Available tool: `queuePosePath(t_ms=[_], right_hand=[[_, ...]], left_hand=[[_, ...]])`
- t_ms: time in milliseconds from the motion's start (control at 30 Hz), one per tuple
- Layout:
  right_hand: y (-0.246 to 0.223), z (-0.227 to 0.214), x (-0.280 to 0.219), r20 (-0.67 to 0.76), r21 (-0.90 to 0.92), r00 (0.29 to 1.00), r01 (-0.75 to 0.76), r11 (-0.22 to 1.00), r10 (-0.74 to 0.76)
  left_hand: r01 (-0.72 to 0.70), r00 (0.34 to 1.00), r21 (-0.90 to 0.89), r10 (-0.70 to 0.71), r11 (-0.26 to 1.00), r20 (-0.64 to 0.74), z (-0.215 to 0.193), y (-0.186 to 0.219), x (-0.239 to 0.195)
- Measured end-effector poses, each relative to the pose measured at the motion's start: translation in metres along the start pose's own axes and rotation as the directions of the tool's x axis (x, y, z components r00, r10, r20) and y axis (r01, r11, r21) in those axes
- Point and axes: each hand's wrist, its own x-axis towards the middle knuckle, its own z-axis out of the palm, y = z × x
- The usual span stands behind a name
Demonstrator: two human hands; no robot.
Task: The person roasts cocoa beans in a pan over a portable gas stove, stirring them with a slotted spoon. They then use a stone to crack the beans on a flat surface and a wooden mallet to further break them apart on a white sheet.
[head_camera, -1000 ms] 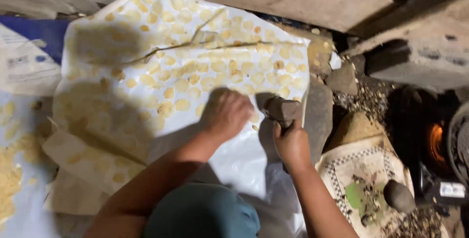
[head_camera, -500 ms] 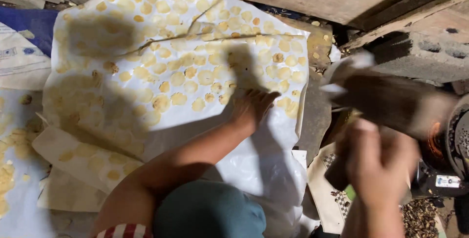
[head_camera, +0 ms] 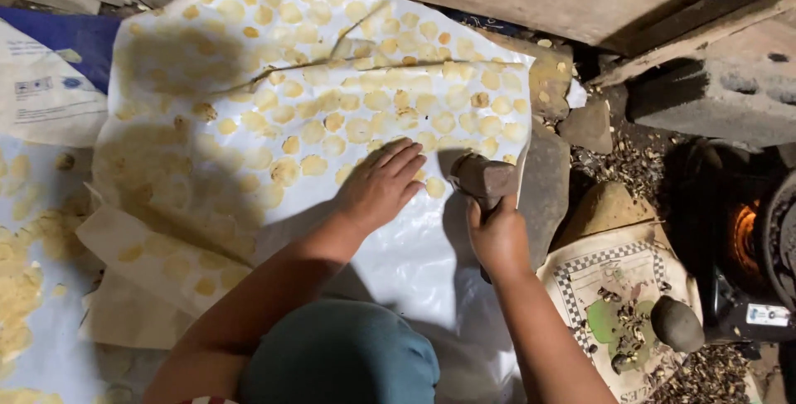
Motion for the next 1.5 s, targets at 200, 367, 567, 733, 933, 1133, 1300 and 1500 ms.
queuePosePath(t_ms=[200,367,567,733,933,1133,1300,1500], right_hand=[[-0.003,-0.033,0.019,0.064,0.155,0.998,0.013,0.988,-0.023],[-0.053,-0.126,0.01,-0.109,0.24,0.994,0.052,0.969,-0.026],[-0.018,-0.022,0.004,-0.019,0.156,1.0,0.005,0.988,-0.002],[-0.016,-0.024,0.021,0.099,0.101,0.995,-0.02,0.995,0.01],[-0.045,-0.114,0.003,0.039,0.421,0.998,0.027,0.907,-0.048],[-0.073,-0.167,-0.029,-0.388,0.553,0.892,0.427,0.716,-0.232],[-0.057,-0.053,-0.004,-0.423,0.105,0.803,0.504,0.857,-0.42],[-0.048,-0.018,0.006,0.149,-0.018,0.989,-0.008,1.0,0.01]], left_hand=[[-0.019,0.99,0.079,0.03,0.997,-0.134,0.004,0.0,-0.001],[0.02,0.99,0.095,-0.007,0.995,-0.138,0.005,-0.004,-0.008],[0.148,0.982,-0.104,-0.158,0.983,-0.1,0.011,-0.005,-0.013],[0.207,0.972,-0.103,-0.217,0.973,-0.093,0.009,-0.003,-0.007],[0.27,0.962,-0.1,-0.273,0.958,-0.014,0.05,-0.003,0.015],[0.287,0.956,0.034,-0.284,0.957,-0.072,0.046,0.016,0.027],[0.276,0.954,0.147,-0.254,0.95,-0.157,0.053,-0.004,-0.009],[0.196,0.98,0.022,-0.196,0.98,-0.02,-0.004,0.001,-0.027]])
